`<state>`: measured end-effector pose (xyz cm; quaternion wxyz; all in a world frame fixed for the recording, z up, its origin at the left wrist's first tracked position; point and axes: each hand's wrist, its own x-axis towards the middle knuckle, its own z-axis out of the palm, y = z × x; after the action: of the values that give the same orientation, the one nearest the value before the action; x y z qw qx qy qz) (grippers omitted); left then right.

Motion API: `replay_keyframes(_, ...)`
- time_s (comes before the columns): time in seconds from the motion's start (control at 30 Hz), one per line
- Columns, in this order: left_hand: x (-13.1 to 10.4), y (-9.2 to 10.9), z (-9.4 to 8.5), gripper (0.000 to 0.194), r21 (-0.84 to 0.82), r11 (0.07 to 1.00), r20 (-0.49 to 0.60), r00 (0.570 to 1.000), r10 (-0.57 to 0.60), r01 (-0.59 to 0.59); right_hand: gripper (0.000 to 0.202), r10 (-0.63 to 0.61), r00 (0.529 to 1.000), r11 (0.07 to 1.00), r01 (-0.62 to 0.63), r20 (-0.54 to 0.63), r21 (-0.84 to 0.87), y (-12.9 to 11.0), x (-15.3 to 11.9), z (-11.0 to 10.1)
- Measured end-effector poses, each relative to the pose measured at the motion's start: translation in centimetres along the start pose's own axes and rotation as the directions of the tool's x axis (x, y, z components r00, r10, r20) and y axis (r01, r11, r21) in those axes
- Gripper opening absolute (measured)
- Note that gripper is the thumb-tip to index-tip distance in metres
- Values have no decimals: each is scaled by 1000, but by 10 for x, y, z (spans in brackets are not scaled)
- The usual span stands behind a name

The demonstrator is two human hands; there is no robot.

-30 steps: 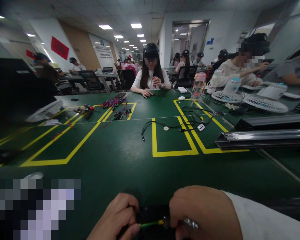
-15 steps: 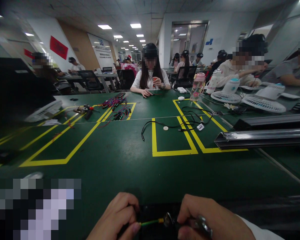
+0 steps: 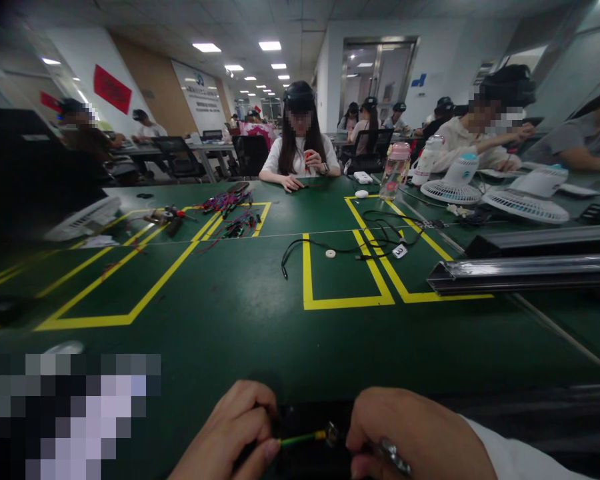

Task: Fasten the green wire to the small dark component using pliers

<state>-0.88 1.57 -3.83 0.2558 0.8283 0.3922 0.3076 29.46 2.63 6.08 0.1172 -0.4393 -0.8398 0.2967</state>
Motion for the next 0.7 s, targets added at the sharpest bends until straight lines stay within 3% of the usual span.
replay_keyframes(0.13,1,2,-2,19,1,1000,12,1000,-17,17,25,-157,979,986,162,129,-30,-1,12,-16)
replay_keyframes(0.43,1,4,-2,18,-6,999,35,998,-50,50,23,-342,904,936,352,258,8,-2,33,-36)
replay_keyframes(0.6,0,2,-1,17,5,1000,10,1000,-29,29,17,-289,931,957,286,223,47,-4,32,-42)
replay_keyframes(0.7,0,1,0,17,5,1000,-1,1000,-19,19,11,-81,994,996,78,70,38,-2,17,-36)
